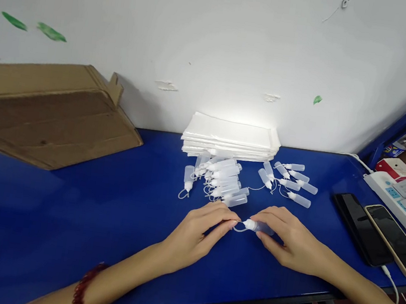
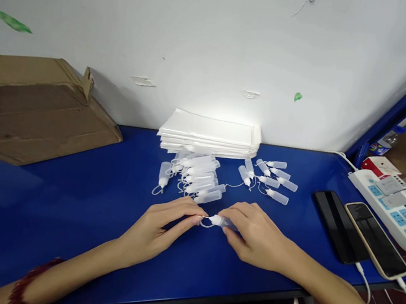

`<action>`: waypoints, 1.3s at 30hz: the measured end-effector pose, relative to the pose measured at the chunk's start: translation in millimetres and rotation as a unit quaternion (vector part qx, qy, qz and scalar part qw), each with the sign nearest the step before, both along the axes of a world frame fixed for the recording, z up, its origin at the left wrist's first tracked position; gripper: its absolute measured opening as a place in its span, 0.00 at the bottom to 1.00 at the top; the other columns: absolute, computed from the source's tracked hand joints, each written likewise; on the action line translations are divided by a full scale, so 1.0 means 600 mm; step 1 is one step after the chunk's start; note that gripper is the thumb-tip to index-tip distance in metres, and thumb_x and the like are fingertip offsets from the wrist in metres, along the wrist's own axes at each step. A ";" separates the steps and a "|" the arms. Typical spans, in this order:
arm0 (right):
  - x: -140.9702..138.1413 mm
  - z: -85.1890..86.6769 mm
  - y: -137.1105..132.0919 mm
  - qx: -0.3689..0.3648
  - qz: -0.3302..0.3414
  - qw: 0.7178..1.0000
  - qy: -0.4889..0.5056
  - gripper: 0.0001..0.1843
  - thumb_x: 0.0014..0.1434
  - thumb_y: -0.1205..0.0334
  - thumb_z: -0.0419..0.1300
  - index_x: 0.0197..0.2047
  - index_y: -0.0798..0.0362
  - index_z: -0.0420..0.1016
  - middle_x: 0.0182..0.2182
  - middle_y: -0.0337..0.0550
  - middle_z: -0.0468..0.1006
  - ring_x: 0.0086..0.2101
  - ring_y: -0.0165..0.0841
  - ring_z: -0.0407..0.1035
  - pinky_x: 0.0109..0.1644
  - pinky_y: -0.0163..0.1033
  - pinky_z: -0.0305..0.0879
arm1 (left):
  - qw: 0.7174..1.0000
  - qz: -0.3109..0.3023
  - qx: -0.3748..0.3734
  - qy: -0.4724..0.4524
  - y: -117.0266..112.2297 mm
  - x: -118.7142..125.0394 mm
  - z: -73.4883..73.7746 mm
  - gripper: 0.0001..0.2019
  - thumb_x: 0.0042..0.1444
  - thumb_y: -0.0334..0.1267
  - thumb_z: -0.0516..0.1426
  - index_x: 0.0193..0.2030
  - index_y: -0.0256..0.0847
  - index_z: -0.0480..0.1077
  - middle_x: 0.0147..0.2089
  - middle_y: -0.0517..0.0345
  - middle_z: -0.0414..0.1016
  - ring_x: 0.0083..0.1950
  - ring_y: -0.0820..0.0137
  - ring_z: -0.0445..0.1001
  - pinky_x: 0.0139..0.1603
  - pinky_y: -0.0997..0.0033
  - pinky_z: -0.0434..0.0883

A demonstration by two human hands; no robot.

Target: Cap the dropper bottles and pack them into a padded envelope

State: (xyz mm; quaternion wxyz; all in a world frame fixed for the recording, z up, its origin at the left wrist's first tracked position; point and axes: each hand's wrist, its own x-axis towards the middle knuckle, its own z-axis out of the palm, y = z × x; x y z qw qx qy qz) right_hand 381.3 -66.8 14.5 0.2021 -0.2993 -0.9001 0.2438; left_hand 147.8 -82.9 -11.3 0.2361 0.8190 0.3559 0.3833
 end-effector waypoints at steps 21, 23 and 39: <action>-0.024 0.000 -0.002 -0.049 -0.078 0.991 0.098 0.12 0.60 0.71 0.54 0.46 0.55 0.72 0.38 0.45 0.77 0.37 0.34 0.70 0.42 0.40 0.67 | 0.992 0.066 0.095 -0.053 0.017 0.019 -0.009 0.07 0.63 0.29 0.54 0.40 0.40 0.73 0.34 0.55 0.77 0.35 0.69 0.75 0.37 0.70 0.73; -0.024 0.002 0.013 -0.022 -0.061 0.994 0.089 0.12 0.59 0.71 0.54 0.46 0.55 0.71 0.39 0.46 0.77 0.38 0.34 0.71 0.43 0.40 0.68 | 0.991 0.071 0.097 -0.052 0.021 0.018 -0.011 0.07 0.63 0.29 0.54 0.40 0.40 0.73 0.35 0.54 0.77 0.36 0.69 0.75 0.38 0.69 0.73; -0.029 -0.022 0.043 0.002 -0.040 0.994 0.098 0.09 0.55 0.71 0.54 0.40 0.53 0.69 0.34 0.41 0.74 0.33 0.32 0.69 0.39 0.37 0.66 | 0.990 0.100 0.098 -0.027 0.025 0.011 -0.016 0.06 0.63 0.29 0.55 0.40 0.39 0.73 0.35 0.55 0.76 0.37 0.69 0.73 0.39 0.70 0.71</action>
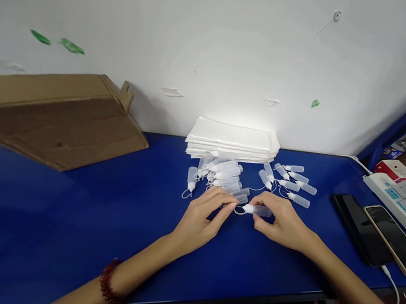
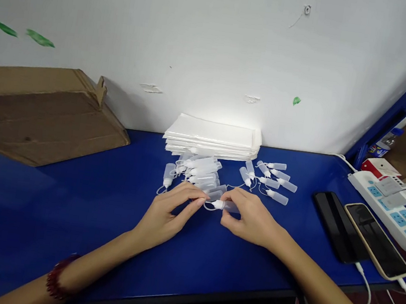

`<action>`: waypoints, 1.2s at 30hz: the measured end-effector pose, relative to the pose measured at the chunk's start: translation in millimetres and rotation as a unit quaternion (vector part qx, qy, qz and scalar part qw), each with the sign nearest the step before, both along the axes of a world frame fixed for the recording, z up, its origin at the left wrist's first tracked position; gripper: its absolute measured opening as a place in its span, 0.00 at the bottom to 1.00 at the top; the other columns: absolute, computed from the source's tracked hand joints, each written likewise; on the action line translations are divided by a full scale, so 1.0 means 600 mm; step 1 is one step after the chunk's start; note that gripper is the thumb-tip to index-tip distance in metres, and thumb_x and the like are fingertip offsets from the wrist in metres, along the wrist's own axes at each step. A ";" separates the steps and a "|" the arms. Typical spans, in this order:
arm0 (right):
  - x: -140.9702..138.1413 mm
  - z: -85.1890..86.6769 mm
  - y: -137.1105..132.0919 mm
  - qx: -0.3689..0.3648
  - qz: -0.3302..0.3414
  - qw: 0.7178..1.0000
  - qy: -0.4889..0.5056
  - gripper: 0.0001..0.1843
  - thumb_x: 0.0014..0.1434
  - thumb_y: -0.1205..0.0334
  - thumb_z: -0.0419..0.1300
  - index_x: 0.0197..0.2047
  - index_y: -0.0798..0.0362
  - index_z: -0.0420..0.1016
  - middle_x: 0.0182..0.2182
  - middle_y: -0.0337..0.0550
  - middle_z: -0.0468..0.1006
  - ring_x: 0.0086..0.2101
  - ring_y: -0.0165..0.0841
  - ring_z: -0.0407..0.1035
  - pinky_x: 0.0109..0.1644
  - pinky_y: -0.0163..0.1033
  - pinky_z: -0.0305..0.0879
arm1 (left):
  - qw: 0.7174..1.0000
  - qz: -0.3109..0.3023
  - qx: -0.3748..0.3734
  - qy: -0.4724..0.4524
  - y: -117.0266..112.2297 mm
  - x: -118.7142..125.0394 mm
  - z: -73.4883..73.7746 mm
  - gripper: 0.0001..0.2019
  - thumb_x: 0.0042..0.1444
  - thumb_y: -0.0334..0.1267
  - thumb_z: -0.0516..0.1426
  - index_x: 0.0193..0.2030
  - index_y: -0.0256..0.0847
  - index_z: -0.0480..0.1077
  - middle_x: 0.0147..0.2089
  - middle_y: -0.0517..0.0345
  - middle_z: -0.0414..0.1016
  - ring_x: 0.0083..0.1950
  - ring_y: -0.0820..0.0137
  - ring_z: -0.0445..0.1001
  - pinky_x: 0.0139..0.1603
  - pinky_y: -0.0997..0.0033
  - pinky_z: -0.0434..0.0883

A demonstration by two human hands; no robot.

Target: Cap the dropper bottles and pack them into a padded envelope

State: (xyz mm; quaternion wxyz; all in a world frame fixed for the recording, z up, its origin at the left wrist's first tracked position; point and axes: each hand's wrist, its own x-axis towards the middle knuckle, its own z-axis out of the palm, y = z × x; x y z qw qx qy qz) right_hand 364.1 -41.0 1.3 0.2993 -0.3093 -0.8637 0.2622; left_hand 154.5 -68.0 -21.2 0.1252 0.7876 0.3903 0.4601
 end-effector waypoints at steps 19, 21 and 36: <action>-0.001 -0.001 -0.026 0.023 0.005 0.999 0.025 0.14 0.58 0.71 0.50 0.46 0.53 0.68 0.37 0.45 0.72 0.33 0.33 0.68 0.38 0.39 0.69 | 0.997 -0.040 -0.064 -0.021 -0.020 -0.002 0.010 0.06 0.63 0.30 0.54 0.40 0.39 0.73 0.33 0.57 0.75 0.34 0.71 0.74 0.35 0.73 0.70; -0.003 -0.001 -0.028 0.025 0.010 0.999 0.035 0.14 0.58 0.72 0.50 0.47 0.53 0.68 0.38 0.46 0.73 0.34 0.33 0.69 0.38 0.39 0.69 | 0.997 -0.036 -0.070 -0.022 -0.021 -0.003 0.013 0.06 0.63 0.31 0.54 0.39 0.39 0.73 0.33 0.57 0.75 0.34 0.71 0.74 0.35 0.72 0.71; 0.000 -0.003 -0.026 0.032 0.044 0.998 0.028 0.13 0.61 0.72 0.50 0.48 0.53 0.68 0.39 0.47 0.73 0.37 0.34 0.70 0.40 0.41 0.70 | 0.993 -0.062 -0.100 -0.026 -0.031 0.001 0.017 0.06 0.64 0.30 0.53 0.39 0.39 0.71 0.33 0.58 0.75 0.34 0.71 0.72 0.36 0.71 0.69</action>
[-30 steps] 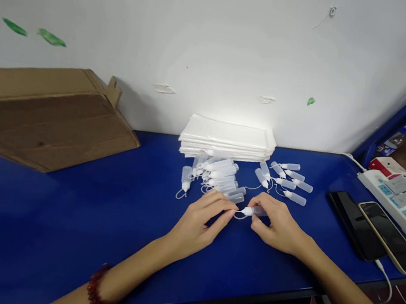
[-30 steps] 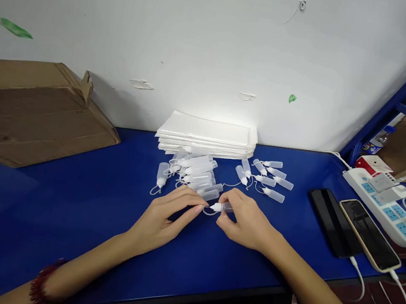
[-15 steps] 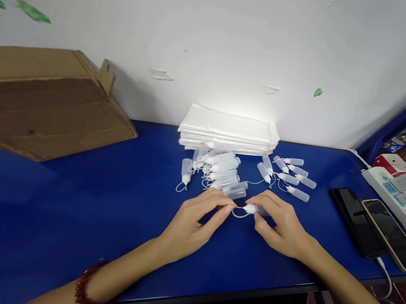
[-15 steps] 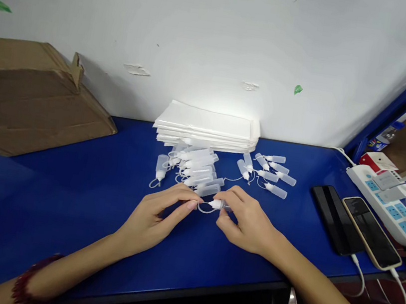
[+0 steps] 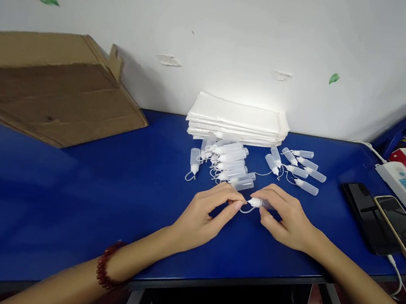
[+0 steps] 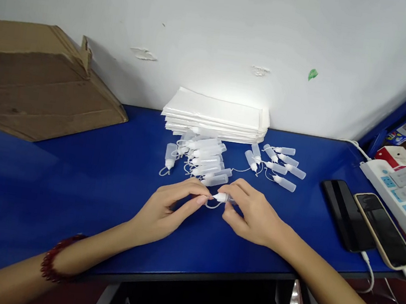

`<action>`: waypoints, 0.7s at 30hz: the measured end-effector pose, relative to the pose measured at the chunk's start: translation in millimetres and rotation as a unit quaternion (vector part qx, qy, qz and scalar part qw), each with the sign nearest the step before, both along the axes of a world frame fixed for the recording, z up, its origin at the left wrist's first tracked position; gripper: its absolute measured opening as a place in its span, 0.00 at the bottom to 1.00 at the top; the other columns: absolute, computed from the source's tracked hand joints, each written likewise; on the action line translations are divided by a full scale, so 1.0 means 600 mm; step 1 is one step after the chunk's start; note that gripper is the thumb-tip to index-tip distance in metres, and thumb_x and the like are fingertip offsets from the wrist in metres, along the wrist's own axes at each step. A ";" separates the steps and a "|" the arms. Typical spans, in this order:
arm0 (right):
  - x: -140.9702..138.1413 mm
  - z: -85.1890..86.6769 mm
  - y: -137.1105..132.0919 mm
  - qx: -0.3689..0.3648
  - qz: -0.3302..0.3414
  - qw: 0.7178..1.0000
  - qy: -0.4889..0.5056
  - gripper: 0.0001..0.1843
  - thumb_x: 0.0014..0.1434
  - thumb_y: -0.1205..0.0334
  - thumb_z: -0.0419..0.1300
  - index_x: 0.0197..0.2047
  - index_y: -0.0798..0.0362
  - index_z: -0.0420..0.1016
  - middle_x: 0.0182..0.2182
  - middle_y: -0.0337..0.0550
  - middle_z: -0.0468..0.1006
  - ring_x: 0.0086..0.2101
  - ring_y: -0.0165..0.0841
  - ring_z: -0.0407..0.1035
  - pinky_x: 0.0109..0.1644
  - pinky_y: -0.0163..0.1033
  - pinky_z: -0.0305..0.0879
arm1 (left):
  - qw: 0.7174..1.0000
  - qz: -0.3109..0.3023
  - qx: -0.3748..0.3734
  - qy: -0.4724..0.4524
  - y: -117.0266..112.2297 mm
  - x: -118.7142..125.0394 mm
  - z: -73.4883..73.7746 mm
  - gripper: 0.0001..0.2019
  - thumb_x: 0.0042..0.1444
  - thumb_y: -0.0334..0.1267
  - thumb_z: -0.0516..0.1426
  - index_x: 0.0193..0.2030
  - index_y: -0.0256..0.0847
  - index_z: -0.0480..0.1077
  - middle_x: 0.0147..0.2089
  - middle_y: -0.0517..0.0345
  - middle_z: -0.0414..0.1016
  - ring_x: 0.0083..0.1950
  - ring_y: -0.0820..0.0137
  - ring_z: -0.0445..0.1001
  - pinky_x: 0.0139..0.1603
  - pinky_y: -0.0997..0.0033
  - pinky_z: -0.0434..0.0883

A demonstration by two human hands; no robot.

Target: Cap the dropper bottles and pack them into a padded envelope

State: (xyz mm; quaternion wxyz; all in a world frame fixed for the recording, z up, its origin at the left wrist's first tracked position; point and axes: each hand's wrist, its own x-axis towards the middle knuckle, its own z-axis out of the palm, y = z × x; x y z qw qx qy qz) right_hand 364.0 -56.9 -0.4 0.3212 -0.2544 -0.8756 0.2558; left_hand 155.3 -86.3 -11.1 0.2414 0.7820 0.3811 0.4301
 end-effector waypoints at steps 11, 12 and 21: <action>0.008 0.012 -0.004 0.020 0.005 1.000 -0.021 0.13 0.61 0.72 0.50 0.48 0.55 0.68 0.39 0.48 0.73 0.38 0.35 0.71 0.41 0.42 0.71 | 0.998 -0.008 -0.048 -0.036 -0.004 0.004 0.002 0.08 0.64 0.32 0.52 0.37 0.38 0.72 0.32 0.59 0.74 0.32 0.73 0.72 0.34 0.74 0.68; 0.007 0.013 -0.004 0.017 0.002 0.999 -0.027 0.13 0.61 0.72 0.50 0.48 0.55 0.68 0.39 0.48 0.73 0.37 0.35 0.70 0.40 0.41 0.71 | 0.998 -0.010 -0.053 -0.037 -0.004 0.004 0.001 0.08 0.65 0.32 0.52 0.37 0.38 0.72 0.32 0.59 0.74 0.32 0.73 0.72 0.35 0.74 0.68; 0.041 0.041 -0.015 -0.064 -0.002 0.991 -0.114 0.14 0.63 0.70 0.50 0.50 0.54 0.71 0.38 0.46 0.74 0.35 0.35 0.71 0.41 0.42 0.69 | 0.996 -0.022 -0.075 -0.040 0.001 0.022 -0.001 0.08 0.64 0.34 0.53 0.37 0.38 0.73 0.34 0.56 0.77 0.34 0.71 0.74 0.38 0.73 0.70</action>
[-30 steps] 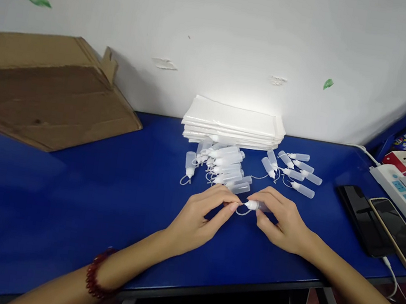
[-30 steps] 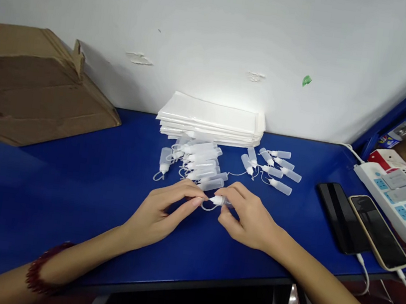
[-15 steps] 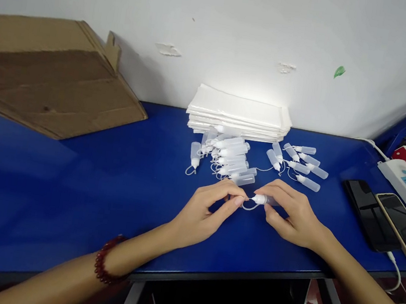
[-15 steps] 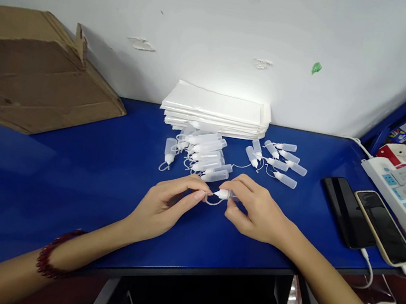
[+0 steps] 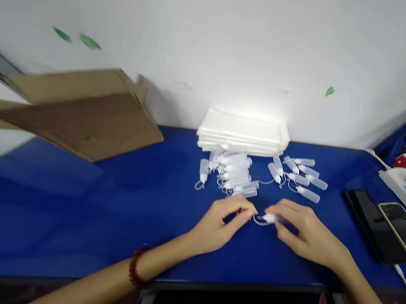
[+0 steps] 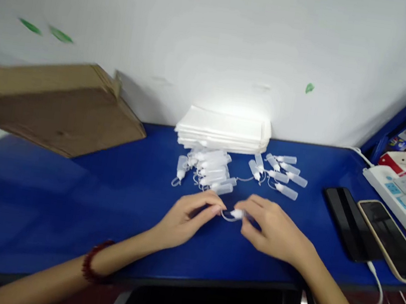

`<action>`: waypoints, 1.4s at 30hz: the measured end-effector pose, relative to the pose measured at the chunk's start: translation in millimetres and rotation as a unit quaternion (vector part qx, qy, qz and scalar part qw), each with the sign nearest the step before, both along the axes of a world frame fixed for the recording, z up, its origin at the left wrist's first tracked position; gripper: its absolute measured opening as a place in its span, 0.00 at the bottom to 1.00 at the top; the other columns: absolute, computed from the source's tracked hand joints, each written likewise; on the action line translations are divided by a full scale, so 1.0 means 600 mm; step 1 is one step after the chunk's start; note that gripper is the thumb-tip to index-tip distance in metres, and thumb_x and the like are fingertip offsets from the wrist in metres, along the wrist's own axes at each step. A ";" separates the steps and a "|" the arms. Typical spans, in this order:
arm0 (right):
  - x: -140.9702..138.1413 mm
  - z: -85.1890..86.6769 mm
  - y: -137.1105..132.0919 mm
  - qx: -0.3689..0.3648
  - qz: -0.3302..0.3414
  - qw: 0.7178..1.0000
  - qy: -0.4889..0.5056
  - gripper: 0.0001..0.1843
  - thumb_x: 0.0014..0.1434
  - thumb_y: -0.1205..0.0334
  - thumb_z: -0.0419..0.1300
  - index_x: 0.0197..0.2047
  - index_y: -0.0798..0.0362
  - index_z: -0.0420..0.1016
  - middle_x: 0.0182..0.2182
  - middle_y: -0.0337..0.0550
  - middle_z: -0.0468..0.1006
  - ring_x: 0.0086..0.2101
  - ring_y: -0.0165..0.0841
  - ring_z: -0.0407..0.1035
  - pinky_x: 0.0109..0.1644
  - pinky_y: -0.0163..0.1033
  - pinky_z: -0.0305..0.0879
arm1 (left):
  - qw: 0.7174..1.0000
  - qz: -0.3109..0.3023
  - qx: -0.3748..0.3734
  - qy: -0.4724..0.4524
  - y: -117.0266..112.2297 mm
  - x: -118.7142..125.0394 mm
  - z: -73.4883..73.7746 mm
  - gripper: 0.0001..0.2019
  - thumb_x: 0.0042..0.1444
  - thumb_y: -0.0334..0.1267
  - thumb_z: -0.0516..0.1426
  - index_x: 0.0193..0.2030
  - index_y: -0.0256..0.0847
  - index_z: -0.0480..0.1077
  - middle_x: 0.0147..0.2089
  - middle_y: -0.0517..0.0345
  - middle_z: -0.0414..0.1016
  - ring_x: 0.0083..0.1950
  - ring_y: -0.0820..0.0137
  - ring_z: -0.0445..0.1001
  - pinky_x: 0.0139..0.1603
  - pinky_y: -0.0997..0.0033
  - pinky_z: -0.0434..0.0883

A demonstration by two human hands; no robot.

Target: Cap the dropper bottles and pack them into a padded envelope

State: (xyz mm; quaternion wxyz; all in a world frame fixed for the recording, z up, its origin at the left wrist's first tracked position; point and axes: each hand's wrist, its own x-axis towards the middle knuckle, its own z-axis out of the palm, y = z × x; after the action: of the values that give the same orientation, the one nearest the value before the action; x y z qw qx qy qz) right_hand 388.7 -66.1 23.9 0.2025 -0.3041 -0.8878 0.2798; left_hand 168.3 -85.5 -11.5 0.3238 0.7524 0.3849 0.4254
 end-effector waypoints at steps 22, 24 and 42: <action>-0.023 0.006 0.019 0.064 -0.042 0.991 0.109 0.13 0.58 0.70 0.52 0.45 0.54 0.73 0.37 0.44 0.77 0.34 0.33 0.71 0.36 0.39 0.68 | 0.998 0.050 0.048 -0.010 0.008 0.000 0.023 0.08 0.64 0.35 0.53 0.37 0.39 0.73 0.32 0.57 0.75 0.33 0.71 0.72 0.36 0.71 0.68; -0.026 0.005 0.019 0.067 -0.040 0.990 0.115 0.13 0.58 0.70 0.52 0.45 0.53 0.73 0.37 0.44 0.77 0.34 0.33 0.71 0.37 0.39 0.68 | 0.998 0.050 0.042 -0.014 0.007 0.000 0.022 0.08 0.64 0.36 0.54 0.37 0.39 0.73 0.31 0.58 0.75 0.33 0.71 0.71 0.35 0.71 0.68; -0.034 0.006 0.015 0.040 -0.041 0.988 0.141 0.13 0.58 0.70 0.52 0.44 0.52 0.74 0.36 0.42 0.78 0.34 0.31 0.71 0.37 0.37 0.68 | 0.996 0.065 -0.006 -0.062 -0.005 0.001 0.027 0.09 0.64 0.38 0.54 0.36 0.40 0.73 0.33 0.58 0.77 0.35 0.71 0.74 0.38 0.71 0.71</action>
State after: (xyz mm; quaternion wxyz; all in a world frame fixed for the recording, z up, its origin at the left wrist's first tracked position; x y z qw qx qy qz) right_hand 368.4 -57.0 27.7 0.3491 -0.2899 -0.8474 0.2759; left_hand 168.8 -88.6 4.9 0.3237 0.6960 0.4145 0.4889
